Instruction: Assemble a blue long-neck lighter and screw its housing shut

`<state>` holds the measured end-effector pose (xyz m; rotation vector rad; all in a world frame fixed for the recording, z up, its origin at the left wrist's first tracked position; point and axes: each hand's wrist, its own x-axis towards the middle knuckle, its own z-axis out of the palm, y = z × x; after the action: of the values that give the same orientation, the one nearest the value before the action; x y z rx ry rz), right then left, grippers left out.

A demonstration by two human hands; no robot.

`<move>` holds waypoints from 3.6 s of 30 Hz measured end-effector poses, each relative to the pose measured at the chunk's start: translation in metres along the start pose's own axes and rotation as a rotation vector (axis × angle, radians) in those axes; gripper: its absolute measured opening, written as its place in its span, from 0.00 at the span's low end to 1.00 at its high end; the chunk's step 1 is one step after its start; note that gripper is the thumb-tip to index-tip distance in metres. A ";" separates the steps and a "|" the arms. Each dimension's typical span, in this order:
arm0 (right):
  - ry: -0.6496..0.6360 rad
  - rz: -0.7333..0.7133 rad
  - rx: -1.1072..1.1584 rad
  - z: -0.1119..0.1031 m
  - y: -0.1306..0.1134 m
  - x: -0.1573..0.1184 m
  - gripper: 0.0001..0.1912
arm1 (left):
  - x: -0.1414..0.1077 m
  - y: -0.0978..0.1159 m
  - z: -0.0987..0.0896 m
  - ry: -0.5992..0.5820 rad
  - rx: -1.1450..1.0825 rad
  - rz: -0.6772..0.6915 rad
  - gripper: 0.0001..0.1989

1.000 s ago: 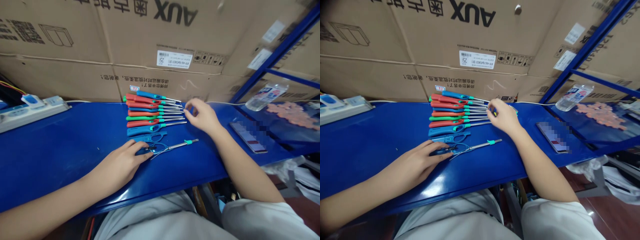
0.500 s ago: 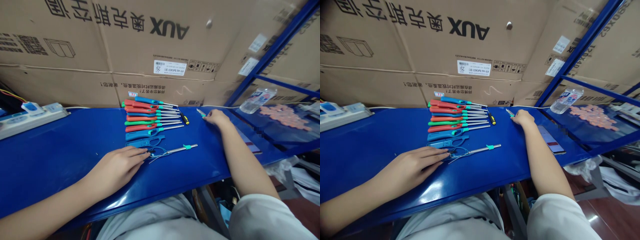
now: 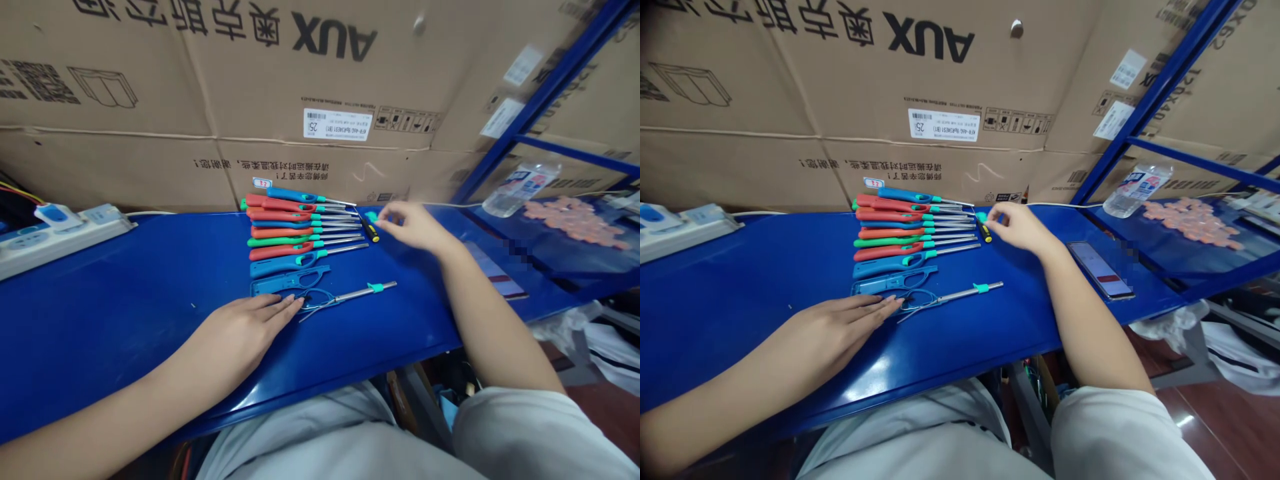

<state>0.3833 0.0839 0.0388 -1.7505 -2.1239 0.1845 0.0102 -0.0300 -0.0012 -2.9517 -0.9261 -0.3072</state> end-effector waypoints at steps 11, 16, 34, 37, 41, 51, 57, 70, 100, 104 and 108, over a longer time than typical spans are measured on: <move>-0.315 -0.740 0.408 0.051 -0.080 -0.040 0.05 | 0.002 -0.005 0.003 0.080 -0.261 -0.222 0.18; -0.384 -0.713 0.366 0.053 -0.085 -0.047 0.04 | 0.006 -0.007 0.007 0.108 -0.294 -0.207 0.18; -0.381 -0.695 0.240 0.056 -0.092 -0.055 0.07 | 0.008 -0.007 0.007 0.081 -0.315 -0.175 0.14; -0.360 -0.691 0.223 0.058 -0.094 -0.057 0.06 | 0.008 -0.005 0.007 0.082 -0.324 -0.184 0.13; -0.333 -0.684 0.201 0.059 -0.096 -0.059 0.07 | 0.008 -0.005 0.008 0.072 -0.325 -0.188 0.13; -0.316 -0.688 0.114 0.062 -0.102 -0.063 0.08 | 0.008 -0.004 0.010 0.069 -0.325 -0.196 0.14; -0.318 -0.681 0.054 0.062 -0.103 -0.063 0.08 | 0.007 -0.002 0.008 0.032 -0.336 -0.212 0.13; -0.298 -0.779 -0.005 0.067 -0.102 -0.062 0.12 | 0.008 -0.003 0.005 0.009 -0.494 -0.295 0.13; -0.352 -0.724 0.139 0.067 -0.102 -0.061 0.09 | 0.008 -0.002 0.006 0.013 -0.491 -0.310 0.11; -0.351 -0.742 0.111 0.066 -0.102 -0.061 0.09 | 0.008 -0.002 0.006 0.020 -0.480 -0.299 0.12; -0.343 -0.770 0.052 0.066 -0.101 -0.061 0.10 | 0.008 -0.002 0.006 0.020 -0.471 -0.292 0.13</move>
<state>0.2754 0.0125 -0.0003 -0.8034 -2.8348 0.3320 0.0165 -0.0236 -0.0060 -3.1984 -1.4662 -0.6446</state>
